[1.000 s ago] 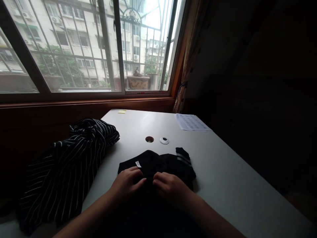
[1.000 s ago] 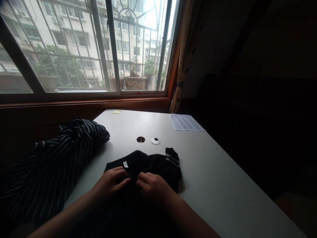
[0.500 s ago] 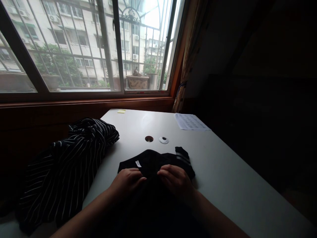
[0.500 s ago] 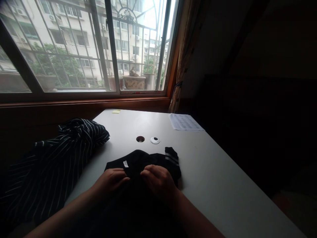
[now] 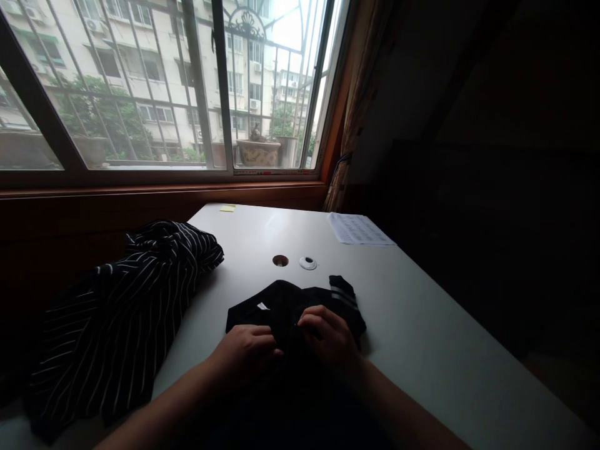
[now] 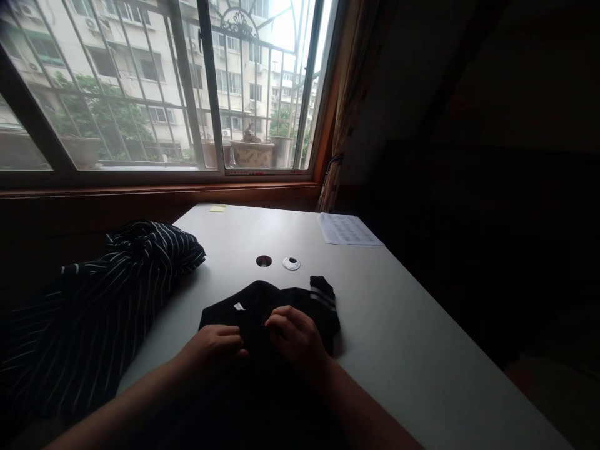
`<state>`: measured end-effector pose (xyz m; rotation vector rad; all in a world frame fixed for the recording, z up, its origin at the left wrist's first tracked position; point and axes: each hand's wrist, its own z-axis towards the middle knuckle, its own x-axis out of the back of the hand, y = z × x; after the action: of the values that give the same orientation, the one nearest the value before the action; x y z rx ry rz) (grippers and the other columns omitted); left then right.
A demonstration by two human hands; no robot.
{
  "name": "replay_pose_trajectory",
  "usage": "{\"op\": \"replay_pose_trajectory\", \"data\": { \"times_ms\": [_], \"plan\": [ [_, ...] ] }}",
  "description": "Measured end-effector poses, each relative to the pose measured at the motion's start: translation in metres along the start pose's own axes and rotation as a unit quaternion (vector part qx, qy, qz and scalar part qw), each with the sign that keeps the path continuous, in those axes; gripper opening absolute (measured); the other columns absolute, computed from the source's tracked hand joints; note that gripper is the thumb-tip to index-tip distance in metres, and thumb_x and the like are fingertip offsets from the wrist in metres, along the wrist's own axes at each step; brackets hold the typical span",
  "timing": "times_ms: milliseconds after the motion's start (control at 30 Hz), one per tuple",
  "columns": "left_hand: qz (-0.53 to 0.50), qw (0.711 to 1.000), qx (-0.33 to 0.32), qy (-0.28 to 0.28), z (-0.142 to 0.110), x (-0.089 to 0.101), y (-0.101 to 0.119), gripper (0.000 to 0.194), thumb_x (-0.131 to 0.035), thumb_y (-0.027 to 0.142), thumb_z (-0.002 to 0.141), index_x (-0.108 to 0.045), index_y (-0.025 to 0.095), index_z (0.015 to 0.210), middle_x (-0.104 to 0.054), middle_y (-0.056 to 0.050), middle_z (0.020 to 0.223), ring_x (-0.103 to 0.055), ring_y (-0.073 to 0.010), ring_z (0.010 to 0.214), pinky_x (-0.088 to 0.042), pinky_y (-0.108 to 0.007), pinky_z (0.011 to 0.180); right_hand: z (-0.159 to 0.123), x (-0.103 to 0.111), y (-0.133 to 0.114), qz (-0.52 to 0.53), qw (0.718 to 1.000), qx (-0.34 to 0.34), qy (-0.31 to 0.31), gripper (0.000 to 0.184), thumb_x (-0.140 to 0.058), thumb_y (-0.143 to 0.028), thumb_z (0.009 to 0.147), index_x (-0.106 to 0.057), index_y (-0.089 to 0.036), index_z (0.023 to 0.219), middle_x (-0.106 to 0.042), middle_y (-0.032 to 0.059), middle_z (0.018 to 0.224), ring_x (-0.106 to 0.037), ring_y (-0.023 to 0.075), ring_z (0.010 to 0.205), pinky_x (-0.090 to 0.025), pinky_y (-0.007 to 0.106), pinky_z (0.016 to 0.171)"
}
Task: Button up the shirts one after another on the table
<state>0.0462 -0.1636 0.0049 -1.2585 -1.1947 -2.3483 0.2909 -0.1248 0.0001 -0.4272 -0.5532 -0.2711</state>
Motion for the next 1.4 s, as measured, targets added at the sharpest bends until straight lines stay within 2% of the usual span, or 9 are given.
{"op": "replay_pose_trajectory", "data": {
  "times_ms": [167, 333, 467, 667, 933, 1100, 1233, 1333, 1400],
  "plan": [
    [-0.103, 0.992, 0.057, 0.035, 0.001, 0.005, 0.006, 0.05, -0.031, 0.045, 0.104, -0.068, 0.017, 0.086, -0.064, -0.004, 0.075, -0.058, -0.0144, 0.066, -0.045, -0.024, 0.061, 0.005, 0.006, -0.008, -0.029, 0.998, 0.056, -0.014, 0.015, -0.061, -0.012, 0.092, -0.063, -0.022, 0.104, -0.069, 0.0047, 0.091, -0.066, 0.0169, 0.078, -0.056, 0.032, 0.071],
    [-0.11, 0.988, 0.073, 0.074, 0.002, 0.002, 0.009, 0.026, -0.062, 0.043, 0.092, -0.068, 0.017, 0.092, -0.067, -0.004, 0.084, -0.06, -0.0153, 0.073, -0.046, -0.023, 0.063, 0.008, 0.008, -0.015, -0.043, 0.991, 0.105, -0.076, 0.016, -0.059, -0.013, 0.093, -0.063, -0.021, 0.106, -0.073, 0.0057, 0.099, -0.068, 0.0165, 0.079, -0.055, 0.033, 0.074],
    [-0.099, 0.992, 0.027, 0.077, 0.001, -0.006, 0.008, 0.014, -0.06, 0.027, 0.092, -0.067, 0.017, 0.086, -0.065, -0.005, 0.082, -0.059, -0.0128, 0.066, -0.046, -0.021, 0.059, 0.007, 0.004, -0.016, -0.026, 0.991, 0.093, -0.089, 0.016, -0.059, -0.013, 0.094, -0.061, -0.02, 0.108, -0.071, 0.0079, 0.118, -0.07, 0.0166, 0.089, -0.055, 0.033, 0.08],
    [0.002, 0.997, -0.016, 0.08, -0.003, -0.01, 0.006, 0.016, -0.054, 0.021, 0.094, -0.067, 0.018, 0.084, -0.064, -0.004, 0.079, -0.058, -0.0113, 0.062, -0.046, -0.021, 0.057, 0.007, -0.004, -0.011, 0.022, 0.99, 0.09, -0.107, 0.015, -0.055, -0.01, 0.095, -0.057, -0.021, 0.105, -0.074, 0.0053, 0.099, -0.068, 0.0165, 0.083, -0.056, 0.032, 0.077],
    [0.175, 0.977, -0.067, 0.099, -0.009, -0.011, 0.007, 0.021, -0.05, 0.025, 0.097, -0.064, 0.019, 0.083, -0.059, -0.002, 0.072, -0.05, -0.0113, 0.057, -0.036, -0.026, 0.054, 0.005, -0.006, -0.01, 0.102, 0.989, 0.029, -0.102, 0.018, -0.055, -0.012, 0.096, -0.06, -0.021, 0.11, -0.069, 0.0061, 0.097, -0.065, 0.0167, 0.086, -0.057, 0.03, 0.077],
    [0.17, 0.968, -0.051, 0.176, -0.008, -0.002, 0.009, 0.023, -0.051, 0.02, 0.095, -0.06, 0.017, 0.074, -0.055, -0.001, 0.068, -0.047, -0.0105, 0.054, -0.034, -0.025, 0.052, 0.004, -0.002, -0.007, 0.08, 0.988, 0.052, -0.124, 0.014, -0.056, -0.011, 0.095, -0.062, -0.02, 0.106, -0.068, 0.0065, 0.093, -0.064, 0.0172, 0.084, -0.057, 0.031, 0.074],
    [0.124, 0.965, 0.002, 0.233, -0.009, 0.008, 0.006, 0.021, -0.053, 0.019, 0.093, -0.058, 0.017, 0.074, -0.053, 0.0, 0.068, -0.046, -0.0092, 0.054, -0.034, -0.022, 0.052, 0.002, 0.003, -0.001, 0.059, 0.997, 0.009, -0.056, 0.018, -0.058, -0.01, 0.094, -0.061, -0.021, 0.107, -0.066, 0.0051, 0.093, -0.064, 0.0175, 0.084, -0.056, 0.032, 0.076],
    [0.083, 0.964, 0.041, 0.248, -0.009, 0.011, 0.002, 0.017, -0.053, 0.02, 0.094, -0.059, 0.017, 0.078, -0.055, 0.0, 0.073, -0.049, -0.0093, 0.057, -0.036, -0.021, 0.055, 0.001, 0.007, 0.003, 0.029, 0.999, -0.041, 0.016, 0.018, -0.058, -0.011, 0.093, -0.061, -0.023, 0.105, -0.064, 0.0042, 0.091, -0.063, 0.0191, 0.085, -0.056, 0.035, 0.077],
    [0.052, 0.963, 0.076, 0.254, -0.008, 0.012, 0.001, 0.018, -0.052, 0.022, 0.095, -0.06, 0.017, 0.079, -0.055, 0.0, 0.074, -0.05, -0.01, 0.058, -0.038, -0.022, 0.057, 0.002, 0.007, 0.004, 0.012, 0.997, -0.062, 0.034, 0.016, -0.059, -0.012, 0.093, -0.061, -0.024, 0.104, -0.063, 0.0041, 0.091, -0.063, 0.0199, 0.086, -0.055, 0.035, 0.077]
  ]
}}
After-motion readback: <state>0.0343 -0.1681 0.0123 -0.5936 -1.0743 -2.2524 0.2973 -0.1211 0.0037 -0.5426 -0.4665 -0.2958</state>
